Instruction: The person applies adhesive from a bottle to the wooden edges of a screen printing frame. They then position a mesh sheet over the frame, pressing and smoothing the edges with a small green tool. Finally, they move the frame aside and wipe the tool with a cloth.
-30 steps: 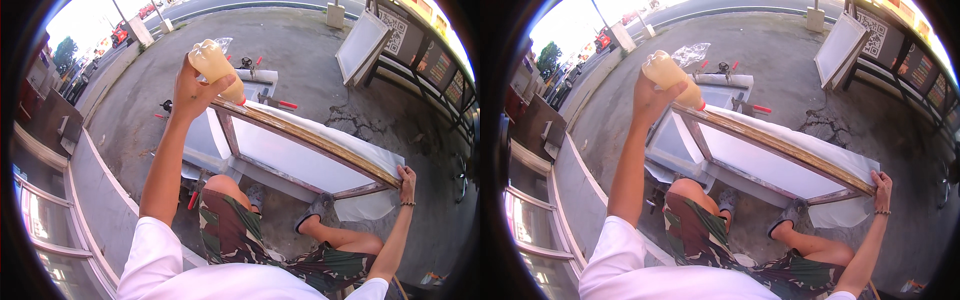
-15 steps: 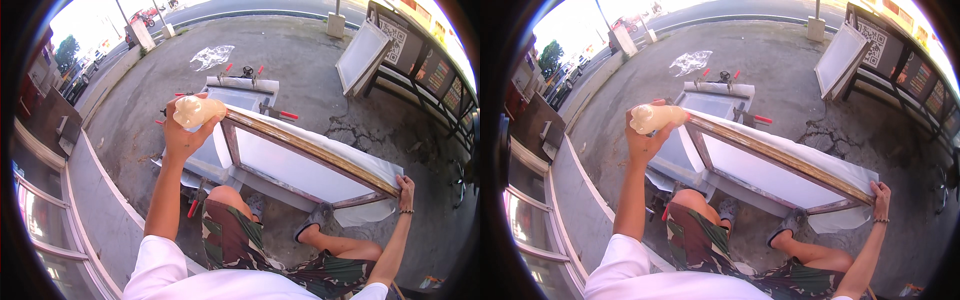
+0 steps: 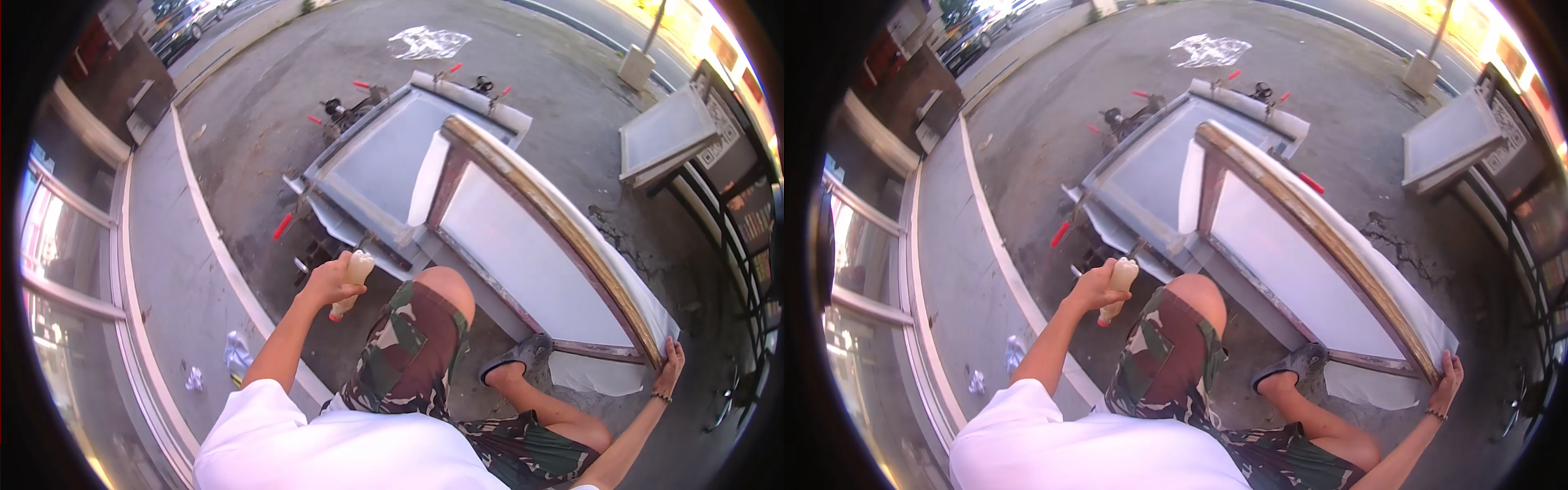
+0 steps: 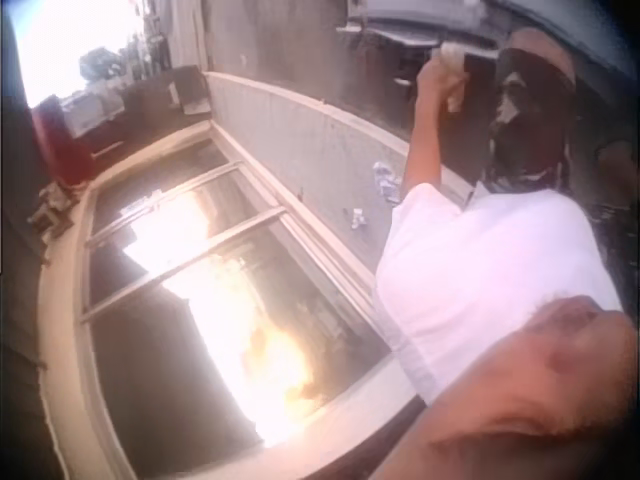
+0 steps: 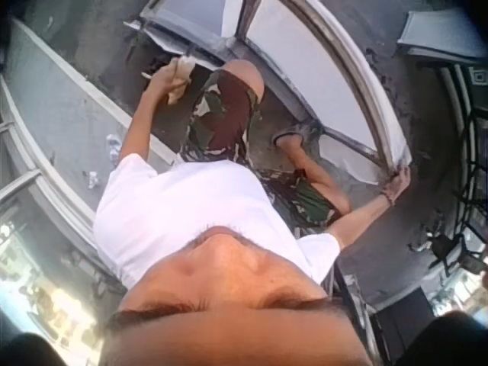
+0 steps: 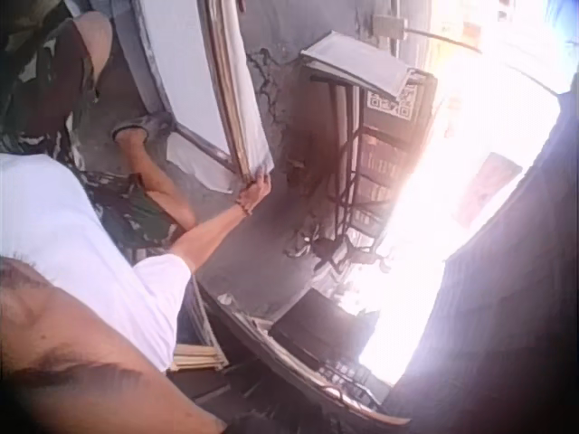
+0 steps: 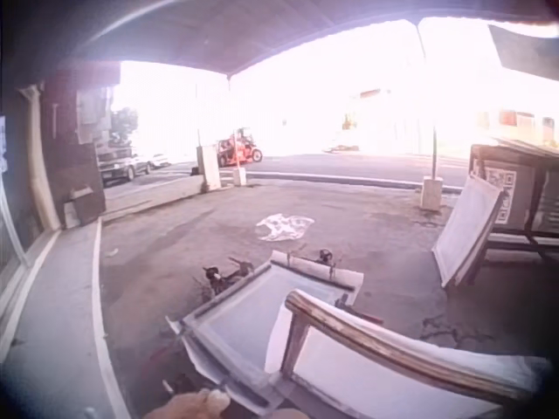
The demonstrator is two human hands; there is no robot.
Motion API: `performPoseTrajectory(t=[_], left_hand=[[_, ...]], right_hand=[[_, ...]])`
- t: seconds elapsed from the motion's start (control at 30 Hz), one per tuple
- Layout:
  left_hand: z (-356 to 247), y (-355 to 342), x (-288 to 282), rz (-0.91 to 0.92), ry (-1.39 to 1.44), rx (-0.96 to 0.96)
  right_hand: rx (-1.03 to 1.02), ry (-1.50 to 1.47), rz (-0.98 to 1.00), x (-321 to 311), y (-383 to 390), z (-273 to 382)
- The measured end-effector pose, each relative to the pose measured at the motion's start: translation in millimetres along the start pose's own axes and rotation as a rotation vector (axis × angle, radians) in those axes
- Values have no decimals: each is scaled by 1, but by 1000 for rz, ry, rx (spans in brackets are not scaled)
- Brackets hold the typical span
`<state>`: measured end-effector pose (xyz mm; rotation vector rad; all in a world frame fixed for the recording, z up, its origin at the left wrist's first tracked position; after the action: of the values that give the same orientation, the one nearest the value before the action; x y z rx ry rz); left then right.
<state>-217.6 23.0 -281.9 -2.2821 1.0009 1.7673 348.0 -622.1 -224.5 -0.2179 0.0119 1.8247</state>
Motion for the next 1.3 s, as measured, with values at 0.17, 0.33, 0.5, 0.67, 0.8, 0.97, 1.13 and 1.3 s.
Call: performPoseTrajectory(t=[0.17, 0.33, 0.5, 0.67, 0.8, 0.97, 1.13, 1.3], left_hand=[[128, 56, 159, 324, -267, -200], [247, 50, 209, 330, -709, -619], [269, 13, 214, 325, -1140, -437], [255, 15, 236, 524, -1225, -373], [254, 18, 243, 532, -1249, -382], [249, 15, 232, 508, -1172, -503], [176, 27, 219, 407, -976, -312], [100, 62, 202, 204, -863, -27]], right_hand=[[113, -120, 108, -27, -12, -28], [59, -27, 87, -43, -19, -18], [-152, 699, -10, -16, 9, 33], [18, 220, -91, 2, 13, 30], [80, 282, -99, -15, 6, 17], [-2, 320, -50, -23, 0, 13], [134, 197, -162, -20, 7, 11], [42, 369, -196, -15, 13, 22]])
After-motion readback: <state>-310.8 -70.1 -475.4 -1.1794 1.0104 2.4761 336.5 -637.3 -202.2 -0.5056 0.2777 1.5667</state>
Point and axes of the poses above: each hand's wrist, its own y-axis away from the middle knuckle, its own x-axis out of the palm, z = x × y, the point moved 7 cm from there along -y, towards the middle knuckle, and after that the axes turned 10 degrees about -x, right-handed, at the moved point
